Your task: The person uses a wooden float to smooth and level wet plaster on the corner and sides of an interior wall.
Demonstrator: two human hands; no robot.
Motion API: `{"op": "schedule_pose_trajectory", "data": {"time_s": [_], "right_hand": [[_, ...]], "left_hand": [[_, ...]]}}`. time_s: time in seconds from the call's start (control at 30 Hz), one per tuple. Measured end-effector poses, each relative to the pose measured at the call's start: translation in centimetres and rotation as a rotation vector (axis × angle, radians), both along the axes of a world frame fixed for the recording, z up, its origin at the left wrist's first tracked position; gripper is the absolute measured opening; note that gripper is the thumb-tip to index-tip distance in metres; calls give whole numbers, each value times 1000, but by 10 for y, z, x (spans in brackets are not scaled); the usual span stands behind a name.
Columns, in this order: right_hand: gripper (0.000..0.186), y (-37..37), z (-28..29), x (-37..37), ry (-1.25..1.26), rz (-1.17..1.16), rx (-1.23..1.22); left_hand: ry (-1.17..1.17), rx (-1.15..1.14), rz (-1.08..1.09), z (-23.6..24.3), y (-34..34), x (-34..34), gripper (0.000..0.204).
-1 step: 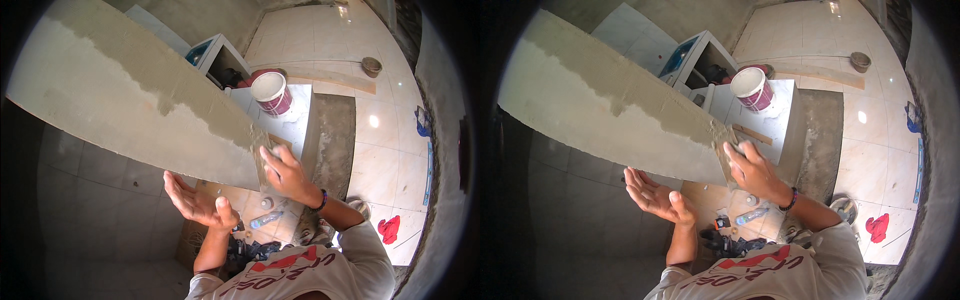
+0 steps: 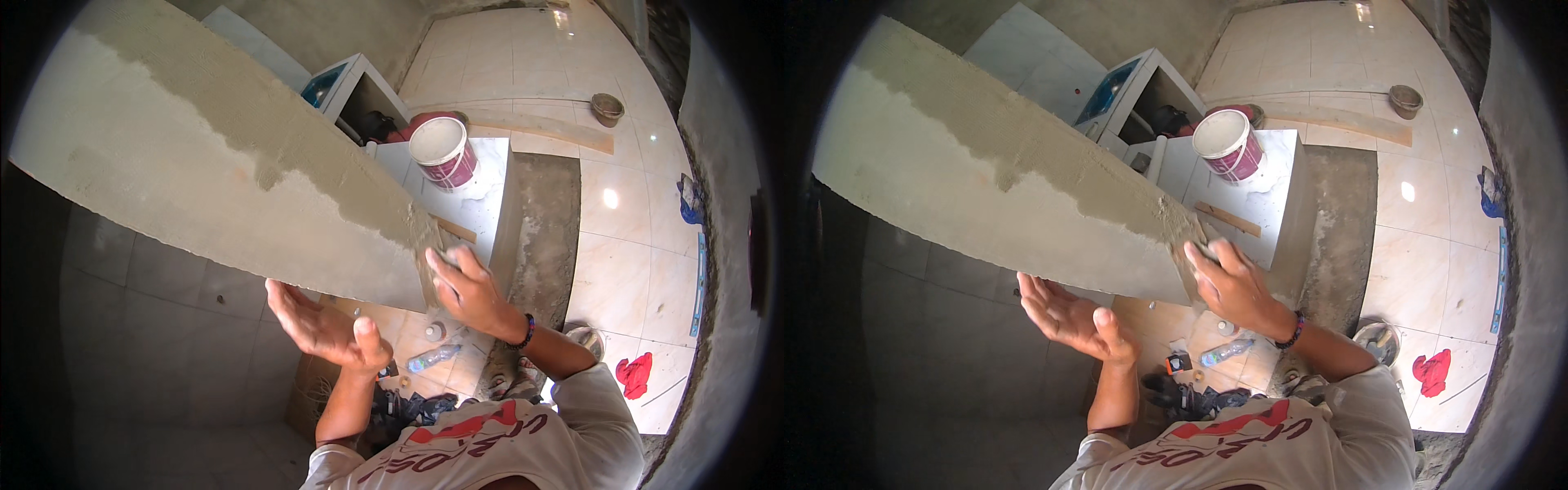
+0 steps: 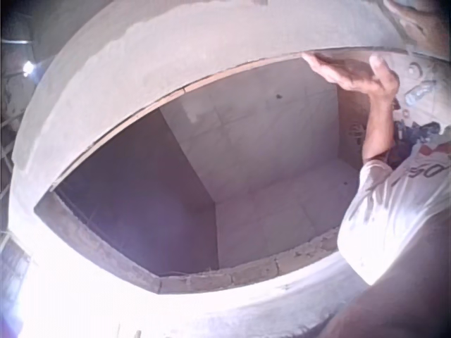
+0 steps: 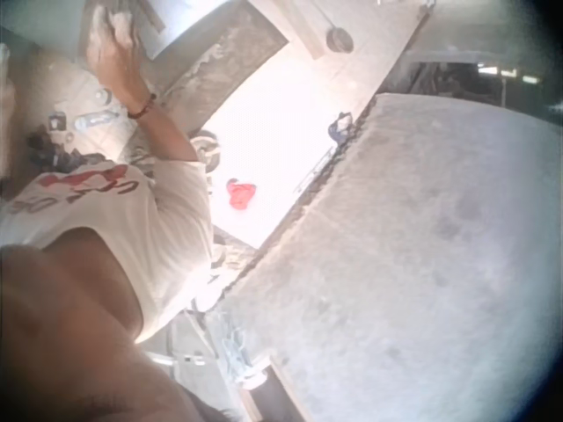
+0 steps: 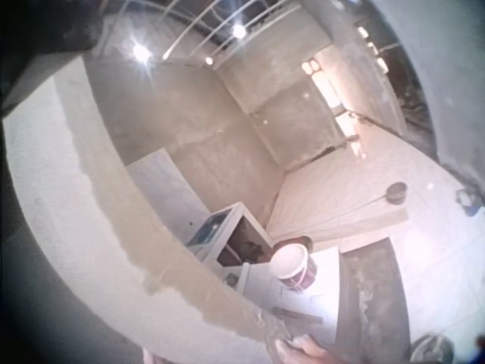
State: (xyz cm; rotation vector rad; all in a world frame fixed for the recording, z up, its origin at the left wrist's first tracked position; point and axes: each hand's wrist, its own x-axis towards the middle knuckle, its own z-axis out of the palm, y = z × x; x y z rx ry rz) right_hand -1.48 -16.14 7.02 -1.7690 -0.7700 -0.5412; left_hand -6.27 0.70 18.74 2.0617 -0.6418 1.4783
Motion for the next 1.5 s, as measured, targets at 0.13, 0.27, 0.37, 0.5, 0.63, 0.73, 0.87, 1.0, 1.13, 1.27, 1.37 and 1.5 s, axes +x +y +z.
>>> {"op": "schedule_pose_trajectory", "data": {"time_s": [0.13, 0.27, 0.37, 0.5, 0.63, 0.73, 0.87, 1.0, 1.13, 1.27, 1.37, 1.5], "right_hand": [[54, -24, -35, -18, 42, 73, -86], [54, -44, -2, 4, 54, -11, 50], [54, -43, 48, 30, -46, -33, 62], [57, -26, 72, 42, -100, 26, -13], [63, -17, 17, 18, -154, 21, -165], [61, -38, -46, 2, -91, 81, -333], [58, -70, -47, 5, 106, -4, -254], [56, -76, 43, 47, -135, -70, -185], [59, -52, 71, 63, -296, 6, -184], [64, -32, 8, 47, -251, 17, -321], [63, -34, -74, 23, -182, 37, -377], [59, -66, -130, 6, 17, 111, -412]], "left_hand": [[-57, 11, 186, -23, -1, 23, 84], [-154, 63, 272, -35, 9, 36, 80], [-159, 88, 301, -34, 9, 35, 78], [-166, 76, 327, -33, 6, 36, 76], [-176, 128, 336, -30, 7, 36, 75], [-185, 104, 346, -35, 6, 36, 75], [-173, 152, 318, -28, 10, 35, 76], [-166, 100, 349, -35, 9, 36, 78], [-158, 103, 334, -34, 9, 37, 78], [-164, 100, 310, -35, 9, 38, 77], [-155, 98, 299, -37, 9, 36, 77], [-136, 108, 303, -36, 9, 33, 77]]}}
